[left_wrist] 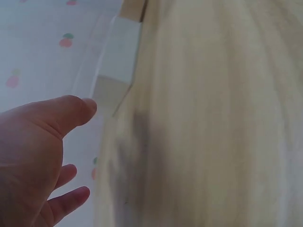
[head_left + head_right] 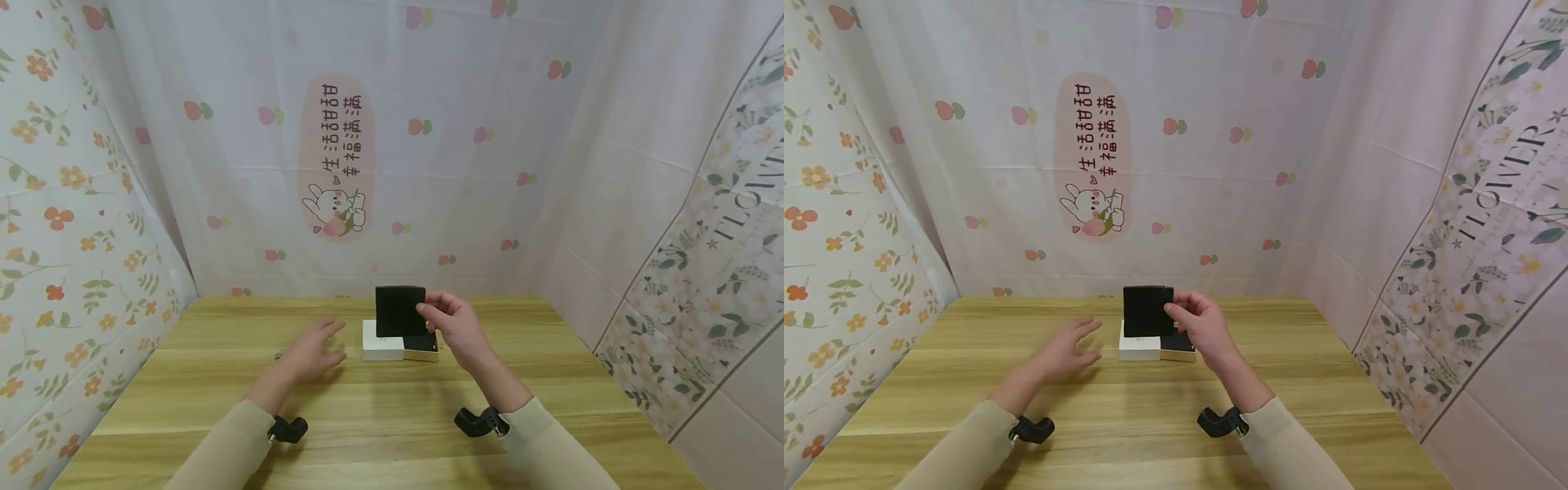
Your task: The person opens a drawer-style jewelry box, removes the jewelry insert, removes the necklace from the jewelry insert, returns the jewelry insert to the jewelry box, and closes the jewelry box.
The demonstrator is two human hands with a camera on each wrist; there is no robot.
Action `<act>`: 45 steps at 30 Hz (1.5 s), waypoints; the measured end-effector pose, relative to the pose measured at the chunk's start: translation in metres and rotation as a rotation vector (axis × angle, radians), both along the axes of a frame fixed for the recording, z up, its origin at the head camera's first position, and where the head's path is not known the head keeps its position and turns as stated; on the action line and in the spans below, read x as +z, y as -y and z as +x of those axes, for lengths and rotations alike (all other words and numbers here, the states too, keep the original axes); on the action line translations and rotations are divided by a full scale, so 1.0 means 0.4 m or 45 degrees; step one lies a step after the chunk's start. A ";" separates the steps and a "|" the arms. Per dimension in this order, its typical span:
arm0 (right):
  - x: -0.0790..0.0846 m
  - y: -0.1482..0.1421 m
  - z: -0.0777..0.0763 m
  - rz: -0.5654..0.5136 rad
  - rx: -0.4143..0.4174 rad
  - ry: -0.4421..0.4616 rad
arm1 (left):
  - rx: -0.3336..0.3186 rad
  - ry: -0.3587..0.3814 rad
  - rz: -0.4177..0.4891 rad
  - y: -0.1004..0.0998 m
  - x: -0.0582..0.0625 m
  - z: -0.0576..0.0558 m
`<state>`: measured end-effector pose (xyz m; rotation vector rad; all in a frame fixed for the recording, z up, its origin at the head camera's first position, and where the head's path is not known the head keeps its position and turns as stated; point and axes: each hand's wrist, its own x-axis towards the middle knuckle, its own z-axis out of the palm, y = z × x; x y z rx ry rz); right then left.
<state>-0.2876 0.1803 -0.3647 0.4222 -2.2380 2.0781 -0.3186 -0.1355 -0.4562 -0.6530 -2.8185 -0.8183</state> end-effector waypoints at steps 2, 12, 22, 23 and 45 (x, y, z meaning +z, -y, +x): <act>0.000 0.000 0.000 0.002 0.001 -0.001 | -0.017 0.011 -0.004 -0.014 -0.009 0.000; -0.003 -0.002 0.000 0.015 -0.004 0.006 | -0.089 0.048 0.030 -0.084 -0.038 -0.006; -0.006 -0.007 0.000 0.027 -0.003 0.005 | -0.119 0.026 -0.028 -0.128 -0.057 -0.011; -0.007 -0.007 0.000 0.029 -0.004 0.007 | -0.120 0.022 -0.035 -0.131 -0.060 -0.011; -0.020 -0.010 -0.015 0.022 -0.045 0.042 | -0.105 -0.075 -0.057 -0.145 -0.072 -0.017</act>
